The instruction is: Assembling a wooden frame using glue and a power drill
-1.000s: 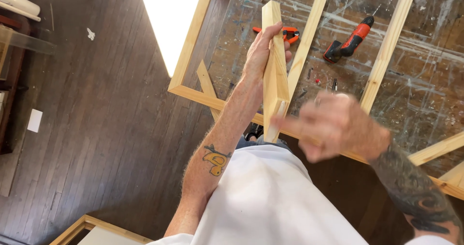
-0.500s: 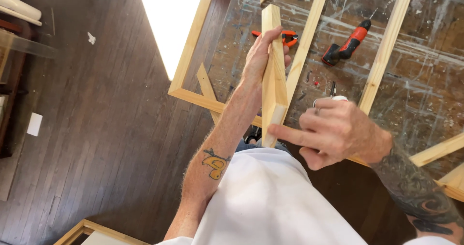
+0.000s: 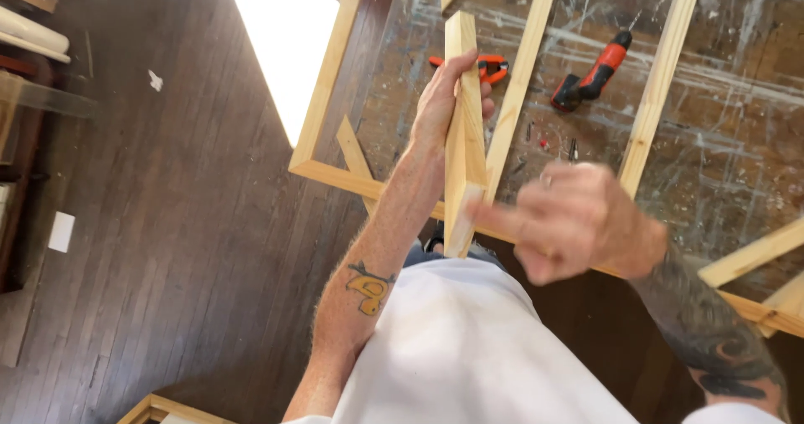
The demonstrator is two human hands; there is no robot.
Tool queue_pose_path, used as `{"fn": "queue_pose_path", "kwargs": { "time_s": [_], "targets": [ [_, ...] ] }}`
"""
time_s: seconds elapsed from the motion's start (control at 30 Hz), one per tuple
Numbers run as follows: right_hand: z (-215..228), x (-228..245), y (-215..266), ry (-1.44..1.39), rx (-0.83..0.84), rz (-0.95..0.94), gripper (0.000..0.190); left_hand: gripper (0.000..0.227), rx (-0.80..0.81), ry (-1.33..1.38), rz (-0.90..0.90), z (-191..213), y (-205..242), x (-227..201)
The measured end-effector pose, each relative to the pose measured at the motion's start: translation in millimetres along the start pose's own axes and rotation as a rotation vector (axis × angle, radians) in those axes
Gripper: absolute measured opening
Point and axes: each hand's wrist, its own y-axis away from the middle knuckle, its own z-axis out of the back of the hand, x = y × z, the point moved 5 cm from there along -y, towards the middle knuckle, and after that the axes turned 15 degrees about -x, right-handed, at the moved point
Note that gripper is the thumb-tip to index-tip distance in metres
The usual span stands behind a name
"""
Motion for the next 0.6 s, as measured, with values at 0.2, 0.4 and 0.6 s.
{"fn": "queue_pose_path", "kwargs": {
  "time_s": [0.2,0.4,0.6],
  "targets": [
    [-3,13,-3,0.011,0.101,0.099,0.053,0.033,-0.001,0.091,0.063,0,-2,3],
    [-2,19,-8,-0.018,0.045,0.026,0.056,0.034,-0.016,0.104,0.067,3,0,1],
    [5,-5,-1,0.055,0.079,-0.092,0.054,0.041,-0.029,0.098,0.062,5,6,-4]
  ]
}}
